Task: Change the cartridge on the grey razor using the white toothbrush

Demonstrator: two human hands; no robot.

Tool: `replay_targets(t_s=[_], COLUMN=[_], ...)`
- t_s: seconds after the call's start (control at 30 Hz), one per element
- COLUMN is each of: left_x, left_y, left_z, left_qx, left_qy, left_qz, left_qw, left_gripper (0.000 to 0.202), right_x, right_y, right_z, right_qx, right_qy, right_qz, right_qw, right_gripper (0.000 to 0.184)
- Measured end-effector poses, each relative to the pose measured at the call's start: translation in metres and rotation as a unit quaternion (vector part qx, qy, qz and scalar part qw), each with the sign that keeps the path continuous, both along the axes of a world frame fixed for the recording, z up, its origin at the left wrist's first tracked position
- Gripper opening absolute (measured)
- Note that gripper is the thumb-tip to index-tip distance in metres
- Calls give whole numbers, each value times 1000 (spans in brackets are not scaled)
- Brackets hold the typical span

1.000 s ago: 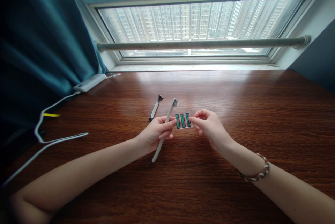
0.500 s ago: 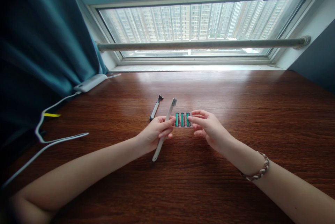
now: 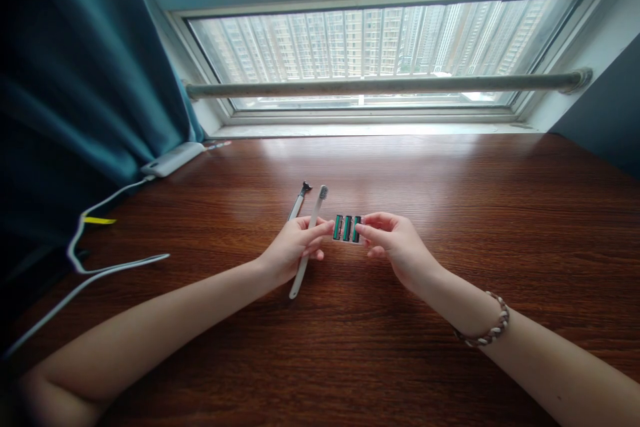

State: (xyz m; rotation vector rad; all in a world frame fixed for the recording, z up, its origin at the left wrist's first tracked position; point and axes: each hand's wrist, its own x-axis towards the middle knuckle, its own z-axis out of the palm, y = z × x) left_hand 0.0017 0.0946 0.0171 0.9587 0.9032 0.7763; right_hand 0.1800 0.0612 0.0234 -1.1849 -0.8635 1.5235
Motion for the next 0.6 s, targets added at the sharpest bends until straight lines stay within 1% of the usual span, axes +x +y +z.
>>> replay_targets(t_s=[0.17,0.37,0.47,0.6], left_x=[2,1,1,2], left_y=[1,2,3,4], left_z=[3,1,-1,-2], left_qx=[20,50,45,17], left_qy=[52,81,82,79], left_qz=[19,15,14,21], left_qw=[998,995,995,996], left_gripper=[29,28,27,26], right_x=[-2,-3,-4,-4], right_y=[-3,-3,-3,-3], right_z=[-1,-2,-2,-3], right_qx=[2,4,3,1], right_qy=[-20,-24,-26,-27], right_qz=[5,9,10,10], right_qw=[1000,1000,1000,1000], right_gripper=[32,32,32,31])
